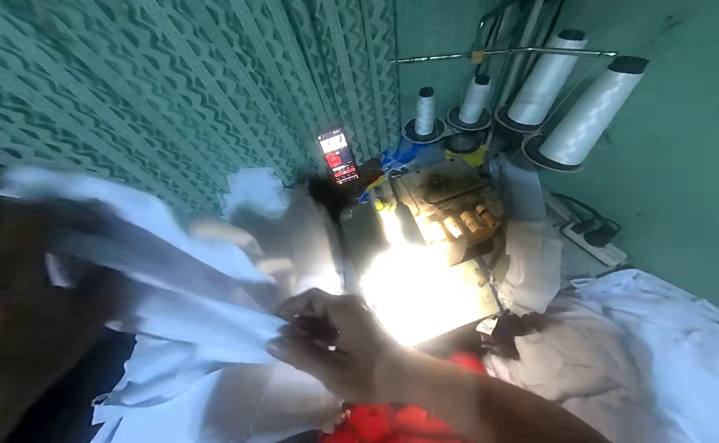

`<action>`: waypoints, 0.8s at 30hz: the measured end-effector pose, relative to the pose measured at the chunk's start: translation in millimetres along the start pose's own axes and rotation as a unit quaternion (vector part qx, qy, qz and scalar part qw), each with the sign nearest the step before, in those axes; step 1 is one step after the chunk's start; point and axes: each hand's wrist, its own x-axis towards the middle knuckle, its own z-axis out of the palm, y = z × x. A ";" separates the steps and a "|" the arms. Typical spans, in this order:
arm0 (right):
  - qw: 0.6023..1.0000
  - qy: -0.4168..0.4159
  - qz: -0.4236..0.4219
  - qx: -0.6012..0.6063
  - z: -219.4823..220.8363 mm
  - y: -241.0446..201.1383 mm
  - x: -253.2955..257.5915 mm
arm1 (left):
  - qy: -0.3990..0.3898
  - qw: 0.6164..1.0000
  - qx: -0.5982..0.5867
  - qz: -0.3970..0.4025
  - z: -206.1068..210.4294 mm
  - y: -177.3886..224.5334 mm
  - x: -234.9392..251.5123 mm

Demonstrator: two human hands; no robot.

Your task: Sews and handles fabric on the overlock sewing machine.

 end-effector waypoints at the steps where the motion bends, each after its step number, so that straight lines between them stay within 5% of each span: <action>1: 0.998 -0.005 0.043 -0.037 -10.3 14.6 -16.0 | -0.077 0.996 0.025 0.031 17.9 -3.9 -12.5; 4: 0.983 0.036 0.131 -0.120 -48.1 53.8 -70.7 | -0.317 0.945 -0.078 0.035 69.2 14.7 -26.8; 7: 0.966 0.154 0.173 -0.114 -80.1 74.6 -115.4 | -0.334 0.888 -0.312 0.039 110.9 52.4 -19.9; 10: 0.939 0.245 0.242 -0.015 -93.9 83.8 -141.5 | -0.304 0.833 -0.457 -0.075 149.1 95.7 0.1; 14: 0.911 0.293 0.289 0.041 -97.0 91.4 -156.6 | -0.285 0.910 -0.279 -0.112 205.0 137.0 23.2; 18: 0.897 0.332 0.289 0.044 -92.6 93.1 -155.0 | -0.248 0.936 -0.246 -0.040 246.7 151.8 28.1; 24: 0.909 0.342 0.236 0.032 -90.7 92.0 -145.4 | -0.261 0.943 -0.181 -0.096 249.5 174.4 46.6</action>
